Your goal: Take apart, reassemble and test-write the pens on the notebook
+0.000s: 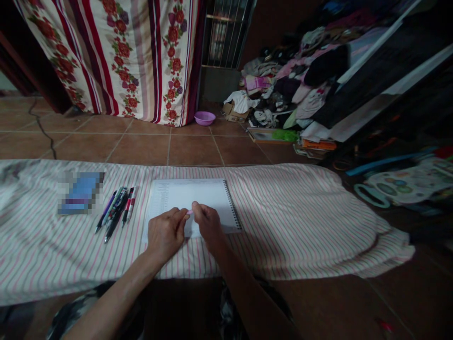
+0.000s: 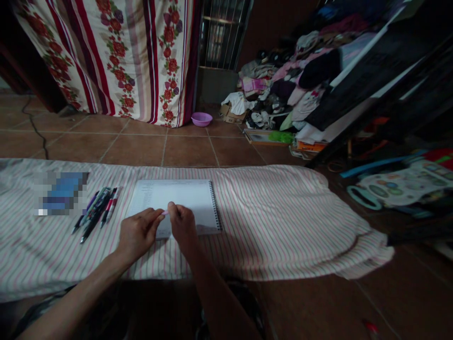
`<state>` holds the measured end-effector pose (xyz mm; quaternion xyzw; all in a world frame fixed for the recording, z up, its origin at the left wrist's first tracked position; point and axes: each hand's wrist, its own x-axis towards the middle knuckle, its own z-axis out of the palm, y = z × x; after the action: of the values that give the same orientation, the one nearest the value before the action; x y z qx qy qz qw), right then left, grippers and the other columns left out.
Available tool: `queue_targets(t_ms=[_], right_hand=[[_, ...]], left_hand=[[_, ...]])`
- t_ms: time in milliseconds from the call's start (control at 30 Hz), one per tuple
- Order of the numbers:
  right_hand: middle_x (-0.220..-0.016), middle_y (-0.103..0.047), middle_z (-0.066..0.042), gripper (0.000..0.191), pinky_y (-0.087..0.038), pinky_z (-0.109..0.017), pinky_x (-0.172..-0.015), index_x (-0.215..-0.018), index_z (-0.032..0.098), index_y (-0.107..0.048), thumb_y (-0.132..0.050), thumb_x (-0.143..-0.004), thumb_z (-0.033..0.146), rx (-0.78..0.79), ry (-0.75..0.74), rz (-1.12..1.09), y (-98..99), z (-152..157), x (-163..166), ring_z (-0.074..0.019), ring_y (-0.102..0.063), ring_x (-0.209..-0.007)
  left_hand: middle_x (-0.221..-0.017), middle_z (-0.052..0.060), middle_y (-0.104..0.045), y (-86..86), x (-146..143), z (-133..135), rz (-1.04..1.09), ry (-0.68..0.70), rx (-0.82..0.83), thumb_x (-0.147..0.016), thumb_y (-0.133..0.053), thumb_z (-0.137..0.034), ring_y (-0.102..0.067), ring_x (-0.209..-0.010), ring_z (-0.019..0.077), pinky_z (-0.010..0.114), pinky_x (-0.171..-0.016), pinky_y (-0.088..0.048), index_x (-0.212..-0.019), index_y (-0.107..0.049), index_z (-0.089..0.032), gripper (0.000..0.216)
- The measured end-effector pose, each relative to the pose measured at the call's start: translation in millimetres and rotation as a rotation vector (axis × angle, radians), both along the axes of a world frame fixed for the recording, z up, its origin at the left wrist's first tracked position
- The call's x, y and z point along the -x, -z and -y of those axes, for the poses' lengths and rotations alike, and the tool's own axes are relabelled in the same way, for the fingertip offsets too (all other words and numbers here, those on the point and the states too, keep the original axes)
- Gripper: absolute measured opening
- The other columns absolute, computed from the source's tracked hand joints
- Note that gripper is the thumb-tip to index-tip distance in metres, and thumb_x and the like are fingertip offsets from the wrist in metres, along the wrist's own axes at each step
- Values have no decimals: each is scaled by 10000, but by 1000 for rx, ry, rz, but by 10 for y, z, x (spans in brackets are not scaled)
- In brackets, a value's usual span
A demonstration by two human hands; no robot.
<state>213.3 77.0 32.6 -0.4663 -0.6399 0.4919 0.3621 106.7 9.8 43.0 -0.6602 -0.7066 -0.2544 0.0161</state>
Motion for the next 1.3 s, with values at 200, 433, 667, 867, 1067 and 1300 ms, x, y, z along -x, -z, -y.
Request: queue_targets(t_ms=[200,433,667,867,1067,1300], right_hand=[[-508,-277,46,378,-234,-265,-499,-522,212,-324,-368,-814,449,-83,-45,-17,26,6,9,-104,-287,-505],[-528,-282,50,364,-233,-266,-515,-547,214,-326,-367,-824,447,-154,-113,-44,12,-10,14,-105,-286,-519],[-441,-312,49,534,-228,-262,-458,-478,214,-346,-303,-805,634,157,-170,-211,67,-56,60,-97,-277,-430],[-402,-331,50,557,-217,-253,-432,-467,203,-400,-327,-799,643,191,-160,-254,82,-56,56,-87,-276,-399],[-460,-352,55,427,-239,-245,-440,-530,207,-426,-411,-799,539,120,-154,-258,92,-70,32,-90,-299,-429],[-523,-478,35,332,-324,-238,-458,-580,201,-488,-452,-786,459,103,-111,-173,74,-94,25,-95,-403,-455]], left_hand=[[-694,29,-648,-70,32,5,161,-19,64,-888,-344,-358,-609,-644,154,246,-573,-402,-846,-681,-204,373],[-646,19,-622,-105,83,22,334,-3,106,-873,-391,-361,-584,-625,145,243,-581,-401,-841,-685,-195,339],[-738,32,-665,-89,95,24,184,-65,114,-884,-344,-373,-621,-673,163,247,-580,-411,-906,-673,-208,369],[-733,31,-671,-88,100,2,184,-74,136,-885,-344,-374,-629,-682,170,252,-582,-411,-902,-675,-197,375],[-775,33,-680,-71,100,-1,189,-76,119,-886,-346,-369,-637,-716,170,249,-606,-424,-929,-667,-196,367],[-761,24,-671,-33,118,3,135,-63,134,-896,-330,-366,-629,-704,160,240,-591,-410,-939,-659,-206,368]])
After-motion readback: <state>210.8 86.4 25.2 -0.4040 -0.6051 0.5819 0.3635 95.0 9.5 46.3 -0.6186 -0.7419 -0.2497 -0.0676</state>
